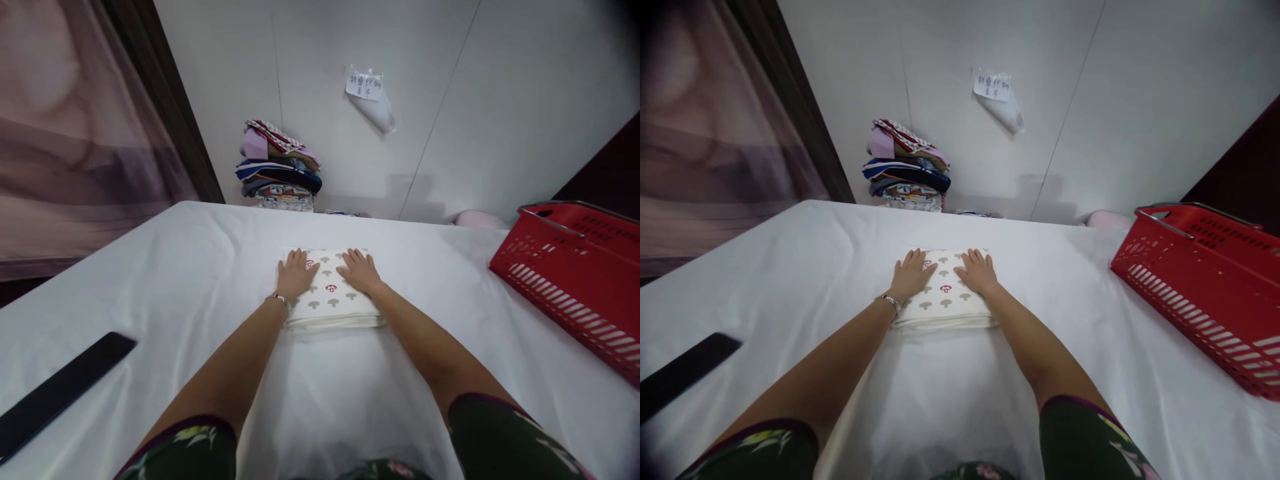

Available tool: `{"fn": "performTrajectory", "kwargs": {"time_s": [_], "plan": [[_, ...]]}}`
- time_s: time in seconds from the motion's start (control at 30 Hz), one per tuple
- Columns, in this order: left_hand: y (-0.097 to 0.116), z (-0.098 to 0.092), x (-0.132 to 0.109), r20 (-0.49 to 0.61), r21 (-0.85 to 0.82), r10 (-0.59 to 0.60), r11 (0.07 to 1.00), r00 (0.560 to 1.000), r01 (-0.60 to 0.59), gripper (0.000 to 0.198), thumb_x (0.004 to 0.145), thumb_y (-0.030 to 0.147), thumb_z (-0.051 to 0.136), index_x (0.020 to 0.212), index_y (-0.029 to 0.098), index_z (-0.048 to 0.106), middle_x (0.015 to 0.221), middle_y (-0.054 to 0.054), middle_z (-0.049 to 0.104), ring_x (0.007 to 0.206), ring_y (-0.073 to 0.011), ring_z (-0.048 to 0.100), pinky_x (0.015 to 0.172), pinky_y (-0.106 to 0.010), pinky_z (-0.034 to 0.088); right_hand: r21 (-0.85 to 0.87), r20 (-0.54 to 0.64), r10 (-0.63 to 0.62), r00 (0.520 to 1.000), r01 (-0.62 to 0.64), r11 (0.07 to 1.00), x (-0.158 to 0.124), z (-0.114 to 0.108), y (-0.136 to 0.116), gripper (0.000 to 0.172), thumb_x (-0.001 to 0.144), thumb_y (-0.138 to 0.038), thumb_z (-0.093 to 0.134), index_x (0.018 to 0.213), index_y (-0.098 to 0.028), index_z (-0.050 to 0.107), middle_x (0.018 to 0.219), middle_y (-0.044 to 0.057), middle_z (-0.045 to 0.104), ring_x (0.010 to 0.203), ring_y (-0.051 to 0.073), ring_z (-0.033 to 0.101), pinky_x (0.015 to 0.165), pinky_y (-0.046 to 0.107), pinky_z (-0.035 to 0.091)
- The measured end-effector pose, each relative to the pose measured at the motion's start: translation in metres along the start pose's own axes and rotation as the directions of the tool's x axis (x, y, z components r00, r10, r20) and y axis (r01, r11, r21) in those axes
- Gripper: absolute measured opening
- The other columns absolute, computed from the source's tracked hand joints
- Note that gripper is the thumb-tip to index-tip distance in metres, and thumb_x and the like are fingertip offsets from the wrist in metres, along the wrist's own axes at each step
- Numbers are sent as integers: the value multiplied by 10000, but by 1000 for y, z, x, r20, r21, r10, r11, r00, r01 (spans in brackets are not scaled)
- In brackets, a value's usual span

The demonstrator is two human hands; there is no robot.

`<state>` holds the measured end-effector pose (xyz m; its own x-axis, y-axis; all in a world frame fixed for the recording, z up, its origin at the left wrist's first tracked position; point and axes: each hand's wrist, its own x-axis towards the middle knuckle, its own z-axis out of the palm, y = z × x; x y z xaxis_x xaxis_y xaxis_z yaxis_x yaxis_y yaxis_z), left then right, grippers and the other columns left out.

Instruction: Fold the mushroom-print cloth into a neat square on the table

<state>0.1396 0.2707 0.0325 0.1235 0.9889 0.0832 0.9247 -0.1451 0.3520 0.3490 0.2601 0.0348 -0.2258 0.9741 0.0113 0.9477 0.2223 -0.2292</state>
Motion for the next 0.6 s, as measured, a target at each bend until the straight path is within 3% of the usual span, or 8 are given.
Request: {"fn": "performTrajectory", "kwargs": {"time_s": [0.17, 0.27, 0.37, 0.47, 0.6], "plan": [[-5, -7, -3, 38, -103, 4, 995, 999, 0, 631, 873, 516, 344, 1400, 169, 355, 1537, -88, 207, 1419, -253, 119, 1126, -445, 180, 92, 27, 4, 1000, -6, 996, -11, -9, 8, 546, 917, -502, 329, 1384, -223, 383, 1539, 79, 196, 1420, 241, 97, 1110, 504, 79], [-13, -11, -22, 17, -180, -28, 983, 999, 30, 633, 851, 478, 438, 1389, 150, 369, 1536, -104, 205, 1415, -246, 143, 1129, -373, 201, 258, -11, 107, 994, -101, 961, -40, -13, 20, 545, 886, -438, 433, 1370, -188, 415, 1528, 96, 226, 1409, 229, 161, 1120, 424, 155], [-20, -18, -51, -24, -257, -157, 956, 987, 146, 604, 840, 446, 475, 1363, 153, 395, 1478, -126, 341, 1352, -252, 324, 1091, -353, 291, 485, -28, 299, 954, -248, 839, -77, -8, 30, 585, 861, -409, 479, 1392, -177, 393, 1476, 99, 345, 1330, 218, 350, 1087, 360, 271], [-21, -27, -74, 26, -291, -250, 925, 968, 246, 560, 827, 443, 490, 1306, 156, 445, 1316, -139, 537, 1179, -271, 530, 980, -377, 416, 657, -12, 421, 907, -311, 687, -105, -3, 33, 616, 826, -384, 533, 1395, -194, 394, 1373, 84, 487, 1187, 206, 507, 1023, 334, 361], [-14, -34, -86, 118, -269, -306, 906, 945, 327, 657, 768, 500, 560, 1303, 139, 435, 1251, -163, 583, 1103, -299, 580, 911, -384, 456, 736, 18, 491, 871, -344, 584, -119, -7, 29, 649, 786, -382, 604, 1376, -176, 429, 1284, 110, 553, 1088, 207, 559, 958, 313, 409]]}}
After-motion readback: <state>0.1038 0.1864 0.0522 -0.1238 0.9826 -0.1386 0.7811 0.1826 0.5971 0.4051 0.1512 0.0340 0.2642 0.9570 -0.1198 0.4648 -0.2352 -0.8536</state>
